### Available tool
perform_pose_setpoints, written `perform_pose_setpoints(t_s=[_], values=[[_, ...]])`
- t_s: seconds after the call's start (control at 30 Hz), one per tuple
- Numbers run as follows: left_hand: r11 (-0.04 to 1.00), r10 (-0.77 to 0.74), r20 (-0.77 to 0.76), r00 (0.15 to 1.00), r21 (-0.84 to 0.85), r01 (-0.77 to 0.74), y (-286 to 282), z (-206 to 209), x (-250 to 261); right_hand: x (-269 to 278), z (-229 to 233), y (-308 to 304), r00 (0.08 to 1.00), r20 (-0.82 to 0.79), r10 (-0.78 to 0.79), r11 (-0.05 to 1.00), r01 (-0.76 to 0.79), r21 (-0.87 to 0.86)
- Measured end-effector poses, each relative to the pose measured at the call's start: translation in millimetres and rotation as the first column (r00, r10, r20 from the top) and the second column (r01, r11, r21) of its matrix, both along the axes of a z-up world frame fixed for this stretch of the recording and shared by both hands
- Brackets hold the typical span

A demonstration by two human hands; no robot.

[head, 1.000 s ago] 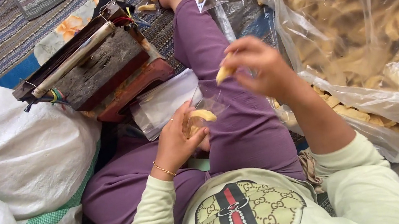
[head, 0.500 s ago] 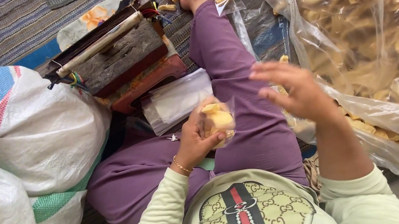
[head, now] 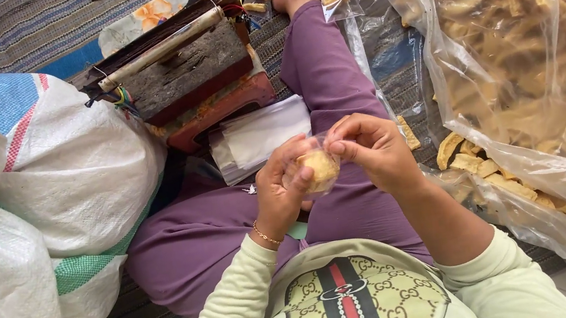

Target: Manually placing individual fried snacks into small plastic bags and sealing them with a heat sealer

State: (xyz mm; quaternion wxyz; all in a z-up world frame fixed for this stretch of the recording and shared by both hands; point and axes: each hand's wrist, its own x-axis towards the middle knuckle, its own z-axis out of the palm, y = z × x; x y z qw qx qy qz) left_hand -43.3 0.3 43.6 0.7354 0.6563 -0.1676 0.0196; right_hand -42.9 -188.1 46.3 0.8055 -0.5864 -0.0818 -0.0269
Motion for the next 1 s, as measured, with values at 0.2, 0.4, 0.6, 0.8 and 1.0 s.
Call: perform_pose_setpoints(t_s=[0.2, 0.4, 0.6, 0.8, 1.0], values=[[0.989, 0.142, 0.116, 0.983, -0.050, -0.137, 3.4, 12.5, 1.0, 1.3, -12.2, -3.4, 1.000, 0.010, 0.010, 0.964, -0.013, 0.266], [0.959, 0.277, 0.237, 0.931, -0.018, -0.281, 7.0, 43.7, 0.6, 0.8, -2.2, -3.8, 0.995, 0.102, 0.008, 0.994, -0.020, 0.111], [0.969, 0.243, 0.234, 0.942, -0.005, -0.248, 16.8, 47.4, 4.9, 3.0, 13.7, -2.0, 0.979, 0.204, 0.015, 0.982, 0.024, -0.185], [0.965, 0.248, 0.106, 0.963, 0.059, -0.255, 31.5, 39.3, 12.3, 11.0, 13.3, -7.3, 0.981, 0.187, -0.051, 0.959, 0.101, -0.265], [0.940, 0.306, 0.044, 0.951, 0.146, -0.309, 49.4, 53.6, 18.6, 21.7, 52.9, 4.5, 0.975, 0.220, 0.026, 0.910, 0.068, -0.408]])
